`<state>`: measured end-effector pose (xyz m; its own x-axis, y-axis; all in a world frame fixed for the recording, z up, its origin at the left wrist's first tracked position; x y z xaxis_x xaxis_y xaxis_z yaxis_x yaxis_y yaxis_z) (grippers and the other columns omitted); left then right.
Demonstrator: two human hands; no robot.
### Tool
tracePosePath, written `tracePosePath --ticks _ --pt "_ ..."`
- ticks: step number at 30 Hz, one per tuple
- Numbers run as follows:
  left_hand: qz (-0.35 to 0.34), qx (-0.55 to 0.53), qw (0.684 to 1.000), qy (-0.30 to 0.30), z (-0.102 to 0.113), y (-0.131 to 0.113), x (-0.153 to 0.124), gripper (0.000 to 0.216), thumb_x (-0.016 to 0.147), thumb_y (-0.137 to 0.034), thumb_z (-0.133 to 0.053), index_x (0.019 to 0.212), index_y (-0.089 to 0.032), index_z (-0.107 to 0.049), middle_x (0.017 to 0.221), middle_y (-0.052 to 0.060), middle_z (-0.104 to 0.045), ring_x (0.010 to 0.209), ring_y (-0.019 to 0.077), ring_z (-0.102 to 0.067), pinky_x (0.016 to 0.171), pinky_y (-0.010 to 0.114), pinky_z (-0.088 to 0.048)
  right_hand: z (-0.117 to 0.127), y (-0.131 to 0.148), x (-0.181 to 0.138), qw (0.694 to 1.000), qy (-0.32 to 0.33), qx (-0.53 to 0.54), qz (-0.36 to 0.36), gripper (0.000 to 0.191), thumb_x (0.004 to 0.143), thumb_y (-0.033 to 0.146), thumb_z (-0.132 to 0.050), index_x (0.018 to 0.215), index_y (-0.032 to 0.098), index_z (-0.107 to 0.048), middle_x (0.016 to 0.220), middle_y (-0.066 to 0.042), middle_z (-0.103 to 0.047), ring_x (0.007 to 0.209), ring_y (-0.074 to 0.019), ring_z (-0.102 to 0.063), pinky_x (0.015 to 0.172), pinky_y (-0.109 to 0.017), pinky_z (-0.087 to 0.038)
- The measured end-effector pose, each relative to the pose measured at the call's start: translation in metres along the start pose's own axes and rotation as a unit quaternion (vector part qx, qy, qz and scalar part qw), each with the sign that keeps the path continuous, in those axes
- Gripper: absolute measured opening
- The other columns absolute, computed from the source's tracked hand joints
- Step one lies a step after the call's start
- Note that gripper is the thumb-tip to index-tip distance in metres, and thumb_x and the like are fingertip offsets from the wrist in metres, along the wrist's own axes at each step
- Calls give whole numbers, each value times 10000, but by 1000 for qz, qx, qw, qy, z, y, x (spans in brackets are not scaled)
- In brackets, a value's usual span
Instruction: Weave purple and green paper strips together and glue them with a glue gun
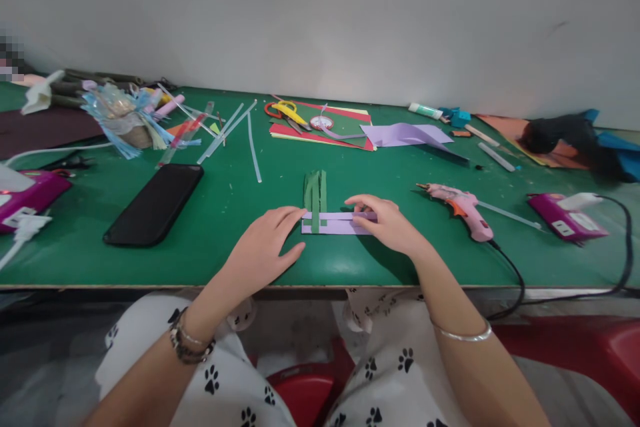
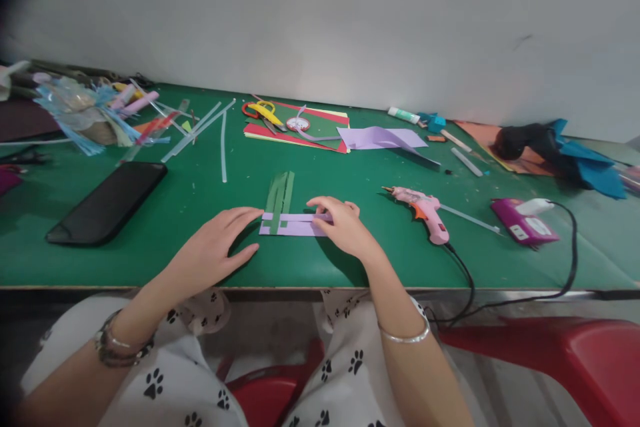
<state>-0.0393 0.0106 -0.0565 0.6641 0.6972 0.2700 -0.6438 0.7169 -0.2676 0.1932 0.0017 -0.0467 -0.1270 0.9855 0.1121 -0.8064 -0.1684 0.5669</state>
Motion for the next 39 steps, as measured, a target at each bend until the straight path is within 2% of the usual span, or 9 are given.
tracePosePath --ticks 4,7,12,15,20,24,29,34,39 --pt "-57 14 998 30 -5 -5 2 467 902 -406 -329 1272 -127 -385 1344 137 -412 1231 257 -369 1005 429 -324 1 -1 0 1000 -13 23 -5 238 713 179 -486 921 228 -589 800 -14 -573 726 -151 -527 769 -373 -377" --pt "-72 12 997 35 -9 -12 4 518 908 -456 -285 1282 -109 -371 1357 152 -388 1243 264 -344 1018 445 -302 2 -3 2 995 -27 97 -7 252 697 209 -501 938 220 -574 831 -17 -536 686 -132 -506 699 -325 -400" --pt "-56 8 998 35 -11 -19 10 482 885 -414 -390 1189 -49 -467 1197 181 -504 1112 282 -454 938 414 -392 3 1 4 973 -34 226 -43 308 676 234 -516 982 197 -540 862 -11 -488 562 -79 -438 524 -247 -373" --pt "-49 11 998 44 -11 -19 13 418 870 -363 -443 1158 -65 -495 1129 148 -550 1039 259 -498 889 379 -430 3 7 7 966 -45 251 -32 288 677 214 -525 963 198 -542 846 -3 -502 557 -70 -424 517 -234 -360" --pt "28 11 999 37 -8 -23 23 365 855 -306 -462 1157 -104 -496 1003 95 -615 928 224 -558 757 328 -484 1 20 13 965 -82 247 15 206 703 174 -507 902 197 -551 875 -18 -519 632 -87 -476 573 -246 -391" --pt "113 5 993 19 -8 -29 33 297 815 -319 -505 1052 -150 -562 913 60 -644 873 213 -591 678 284 -483 2 37 17 975 -89 187 83 207 727 128 -470 901 200 -556 855 -16 -535 708 -108 -504 648 -263 -411" --pt "185 22 982 9 -8 -32 42 278 808 -358 -482 950 -158 -613 853 84 -660 782 238 -624 591 287 -463 -4 61 19 975 -9 143 167 284 747 82 -418 974 203 -538 909 -30 -567 814 -128 -523 722 -277 -423" --pt "220 41 975 12 -5 -30 44 251 826 -247 -417 891 -166 -645 814 89 -673 741 229 -635 545 262 -425 -11 66 19 967 47 177 177 313 785 116 -386 1063 217 -489 998 -50 -569 892 -138 -535 759 -291 -446" --pt "229 23 973 13 -1 -27 42 298 854 -234 -368 816 -181 -659 798 65 -684 726 219 -631 522 253 -377 -4 44 14 975 -46 163 144 262 781 192 -459 1039 214 -495 1015 -59 -558 855 -148 -545 791 -320 -429"
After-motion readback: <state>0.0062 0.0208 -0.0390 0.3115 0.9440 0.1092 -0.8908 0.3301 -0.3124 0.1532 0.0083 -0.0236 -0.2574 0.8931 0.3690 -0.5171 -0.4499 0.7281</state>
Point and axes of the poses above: each hand's wrist, its own x-axis towards the middle knuckle, its own z-axis out of the back of the hand, y = z × x, the point moved 1 cm from there along x, towards the middle knuckle
